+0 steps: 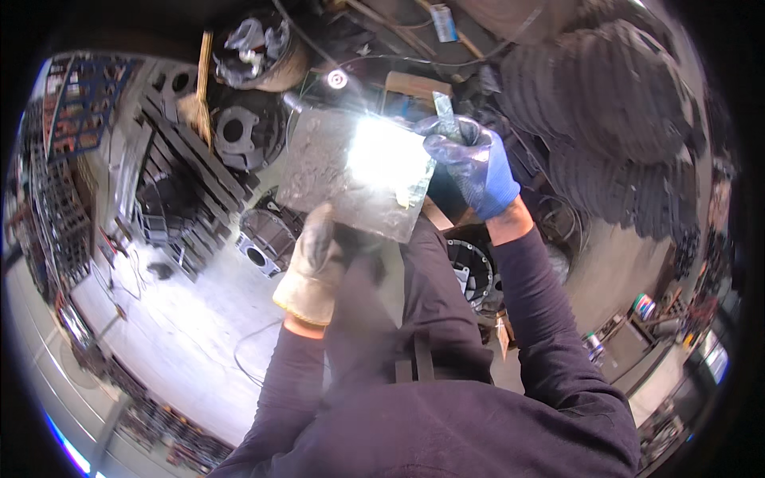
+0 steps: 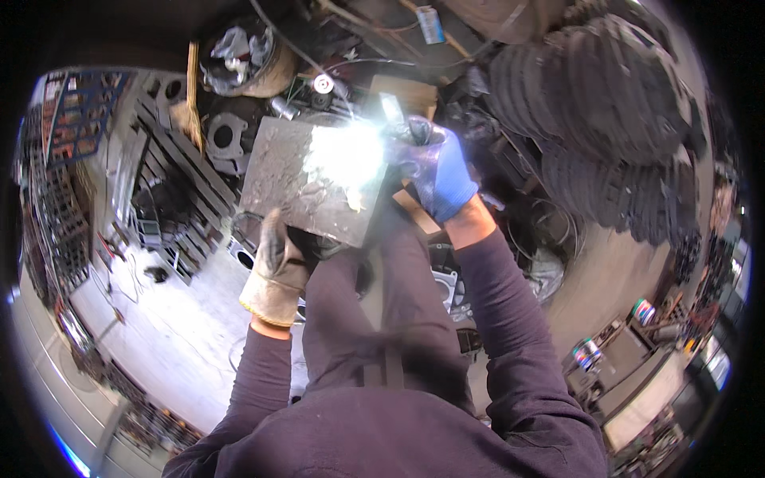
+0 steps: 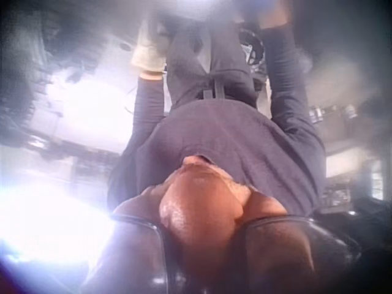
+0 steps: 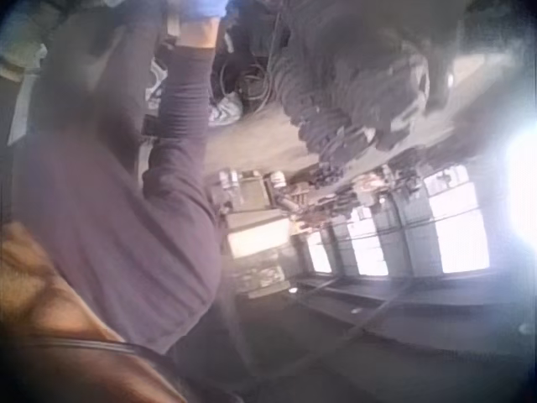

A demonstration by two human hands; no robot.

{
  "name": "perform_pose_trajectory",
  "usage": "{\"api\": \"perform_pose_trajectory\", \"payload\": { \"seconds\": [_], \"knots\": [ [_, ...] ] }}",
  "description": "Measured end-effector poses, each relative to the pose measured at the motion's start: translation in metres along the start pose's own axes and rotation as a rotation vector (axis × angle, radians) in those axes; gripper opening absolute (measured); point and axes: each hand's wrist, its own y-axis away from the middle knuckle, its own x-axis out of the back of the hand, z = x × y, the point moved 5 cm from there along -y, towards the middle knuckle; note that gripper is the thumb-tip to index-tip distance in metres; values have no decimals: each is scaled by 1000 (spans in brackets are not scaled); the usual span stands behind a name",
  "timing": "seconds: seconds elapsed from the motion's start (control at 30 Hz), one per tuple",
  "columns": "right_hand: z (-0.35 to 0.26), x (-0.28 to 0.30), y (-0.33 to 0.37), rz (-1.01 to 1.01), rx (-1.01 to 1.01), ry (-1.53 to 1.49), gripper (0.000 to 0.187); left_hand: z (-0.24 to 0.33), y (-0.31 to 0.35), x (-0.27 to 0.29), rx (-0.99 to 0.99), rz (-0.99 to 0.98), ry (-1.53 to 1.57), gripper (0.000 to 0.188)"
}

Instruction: The person scrapes a metal part with a handheld tool, removing material from its surface. They hold the part steady with one hand and scrape with the other, occasionally adjusting their position and the part's orientation.

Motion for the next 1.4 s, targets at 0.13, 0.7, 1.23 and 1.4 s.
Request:
{"api": "perform_pose_trajectory", "payload": {
  "seconds": [0.13,0.7,1.23,1.4],
  "knots": [
    [-66,-13,89,115,138,14,38,61,11,-68,-342,-224,-1050,44],
    [-82,-82,335,666,486,640,28,151,38,-217,-902,-999,-1456,39],
    [83,-42,447,910,451,-210,53,78,67,-286,-446,-1208,-1256,35],
    [110,-60,480,910,264,-203,47,29,53,-270,398,-691,-727,41]
  ]
}}
